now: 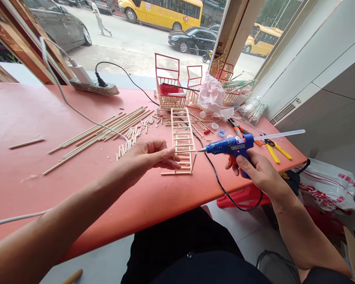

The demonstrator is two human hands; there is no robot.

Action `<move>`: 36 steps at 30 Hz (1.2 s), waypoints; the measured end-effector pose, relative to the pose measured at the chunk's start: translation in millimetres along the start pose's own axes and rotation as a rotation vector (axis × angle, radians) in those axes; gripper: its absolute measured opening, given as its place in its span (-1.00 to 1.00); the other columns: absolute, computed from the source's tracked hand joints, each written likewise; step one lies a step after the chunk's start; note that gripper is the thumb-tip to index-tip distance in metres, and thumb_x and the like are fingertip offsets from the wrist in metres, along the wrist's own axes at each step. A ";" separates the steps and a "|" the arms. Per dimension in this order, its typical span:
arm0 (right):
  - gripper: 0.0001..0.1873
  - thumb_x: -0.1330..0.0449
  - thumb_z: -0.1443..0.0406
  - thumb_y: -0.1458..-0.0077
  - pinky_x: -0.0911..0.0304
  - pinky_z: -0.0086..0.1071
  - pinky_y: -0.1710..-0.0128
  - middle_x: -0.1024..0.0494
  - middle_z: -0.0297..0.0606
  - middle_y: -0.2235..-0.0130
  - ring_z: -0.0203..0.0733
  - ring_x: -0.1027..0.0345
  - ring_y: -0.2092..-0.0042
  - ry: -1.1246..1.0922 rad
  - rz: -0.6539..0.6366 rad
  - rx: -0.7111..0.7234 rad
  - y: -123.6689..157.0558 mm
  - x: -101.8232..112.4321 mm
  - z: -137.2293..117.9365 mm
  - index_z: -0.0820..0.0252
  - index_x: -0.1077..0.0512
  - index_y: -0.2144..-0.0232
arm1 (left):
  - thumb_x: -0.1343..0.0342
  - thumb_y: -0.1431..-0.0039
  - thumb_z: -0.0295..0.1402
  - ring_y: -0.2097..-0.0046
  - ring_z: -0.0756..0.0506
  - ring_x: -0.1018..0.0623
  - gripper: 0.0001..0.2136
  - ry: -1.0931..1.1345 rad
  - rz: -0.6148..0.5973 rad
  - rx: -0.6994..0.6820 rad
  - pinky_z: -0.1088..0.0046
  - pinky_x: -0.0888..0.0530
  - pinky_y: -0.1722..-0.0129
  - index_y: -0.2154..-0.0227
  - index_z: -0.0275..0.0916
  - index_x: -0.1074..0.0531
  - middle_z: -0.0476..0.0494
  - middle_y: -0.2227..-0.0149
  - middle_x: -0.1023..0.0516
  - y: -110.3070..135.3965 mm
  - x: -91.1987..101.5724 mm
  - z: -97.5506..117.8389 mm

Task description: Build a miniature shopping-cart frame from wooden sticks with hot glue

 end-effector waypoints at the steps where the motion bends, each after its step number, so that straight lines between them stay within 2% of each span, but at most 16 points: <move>1: -0.49 -0.11 -0.12 -0.32 -0.23 -0.36 0.40 -0.54 -0.22 0.40 -0.22 -0.36 0.38 0.038 0.021 0.005 2.2 2.3 -0.9 0.18 -0.53 0.29 | -0.50 0.09 -0.01 0.30 -0.21 -0.72 -0.53 0.001 0.000 0.001 0.15 -0.68 0.09 0.59 -0.27 -0.42 -0.30 0.30 -0.73 -0.2 0.1 -0.2; 6: -0.51 -0.11 -0.11 -0.33 -0.26 -0.32 0.35 -0.51 -0.25 0.44 -0.18 -0.38 0.37 0.141 0.046 0.025 13.7 8.2 -11.1 0.17 -0.55 0.28 | -0.48 0.02 -0.05 0.30 -0.20 -0.72 -0.56 0.005 -0.017 -0.007 0.19 -0.68 0.09 0.59 -0.27 -0.41 -0.30 0.30 -0.73 -1.4 0.5 -1.5; 10: -0.48 -0.09 -0.11 -0.34 -0.27 -0.32 0.36 -0.53 -0.22 0.41 -0.18 -0.39 0.37 0.085 -0.027 0.064 15.3 2.0 -20.0 0.17 -0.56 0.29 | -0.46 -0.01 -0.07 0.29 -0.17 -0.72 -0.58 0.006 -0.031 -0.023 0.27 -0.68 0.14 0.58 -0.28 -0.43 -0.30 0.28 -0.72 -1.8 0.8 -1.7; 12: -0.50 -0.10 -0.11 -0.34 -0.28 -0.32 0.36 -0.59 -0.18 0.34 -0.18 -0.40 0.35 0.039 -0.023 0.081 13.2 -0.1 -21.6 0.17 -0.54 0.30 | -0.47 0.01 -0.06 0.30 -0.16 -0.72 -0.57 0.012 -0.032 -0.021 0.30 -0.68 0.15 0.58 -0.29 -0.43 -0.29 0.29 -0.72 -2.1 0.9 -2.2; 16: -0.56 -0.18 -0.08 -0.30 -0.31 -0.35 0.32 -0.65 -0.16 0.24 -0.18 -0.45 0.29 -0.016 0.085 0.143 8.3 2.7 -22.5 0.16 -0.52 0.32 | -0.49 0.06 -0.03 0.31 -0.15 -0.72 -0.55 0.021 -0.024 -0.018 0.31 -0.68 0.16 0.57 -0.30 -0.45 -0.27 0.30 -0.73 -4.1 2.0 -4.4; 21: -0.55 -0.24 -0.11 -0.24 -0.28 -0.37 0.41 -0.61 -0.23 0.35 -0.23 -0.41 0.37 -0.057 0.204 0.190 6.5 9.2 -25.6 0.14 -0.57 0.25 | -0.50 0.07 -0.05 0.34 -0.17 -0.72 -0.55 0.038 -0.027 -0.041 0.29 -0.69 0.21 0.59 -0.30 -0.45 -0.28 0.32 -0.72 -6.8 4.3 -7.4; 26: -0.54 -0.28 -0.14 -0.18 -0.20 -0.34 0.47 -0.49 -0.29 0.44 -0.24 -0.29 0.43 0.006 0.344 0.265 7.8 18.5 -35.5 0.13 -0.57 0.29 | -0.50 0.05 -0.06 0.35 -0.15 -0.72 -0.56 0.044 -0.034 -0.041 0.32 -0.69 0.22 0.59 -0.30 -0.45 -0.27 0.32 -0.72 -7.1 5.0 -8.2; 29: -0.56 -0.31 -0.12 -0.16 -0.15 -0.35 0.49 -0.43 -0.32 0.48 -0.26 -0.24 0.46 0.030 0.367 0.291 6.9 19.2 -40.9 0.13 -0.54 0.33 | -0.50 0.04 -0.07 0.34 -0.15 -0.72 -0.57 0.047 -0.044 -0.044 0.33 -0.69 0.22 0.59 -0.30 -0.45 -0.28 0.31 -0.73 -7.7 4.2 -7.9; 32: -0.54 -0.30 -0.13 -0.17 -0.16 -0.36 0.49 -0.44 -0.31 0.46 -0.28 -0.24 0.46 -0.064 0.329 0.274 1.4 16.7 -42.7 0.13 -0.50 0.37 | -0.50 0.05 -0.07 0.33 -0.16 -0.72 -0.56 0.050 -0.043 -0.043 0.32 -0.69 0.21 0.60 -0.30 -0.44 -0.29 0.31 -0.73 -8.7 3.9 -8.3; 36: -0.52 -0.28 -0.17 -0.15 -0.16 -0.39 0.58 -0.44 -0.31 0.46 -0.27 -0.29 0.48 -0.368 0.315 0.147 -13.1 25.0 -28.0 0.11 -0.44 0.35 | -0.50 0.06 -0.05 0.32 -0.18 -0.73 -0.55 0.039 -0.038 -0.035 0.29 -0.69 0.20 0.60 -0.29 -0.44 -0.29 0.30 -0.73 -8.4 3.8 -8.1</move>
Point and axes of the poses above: each hand's wrist, its own y-axis away from the middle knuckle, its own x-axis out of the back of the hand, z = x × y, the point moved 6 cm from there along -y, towards the middle knuckle
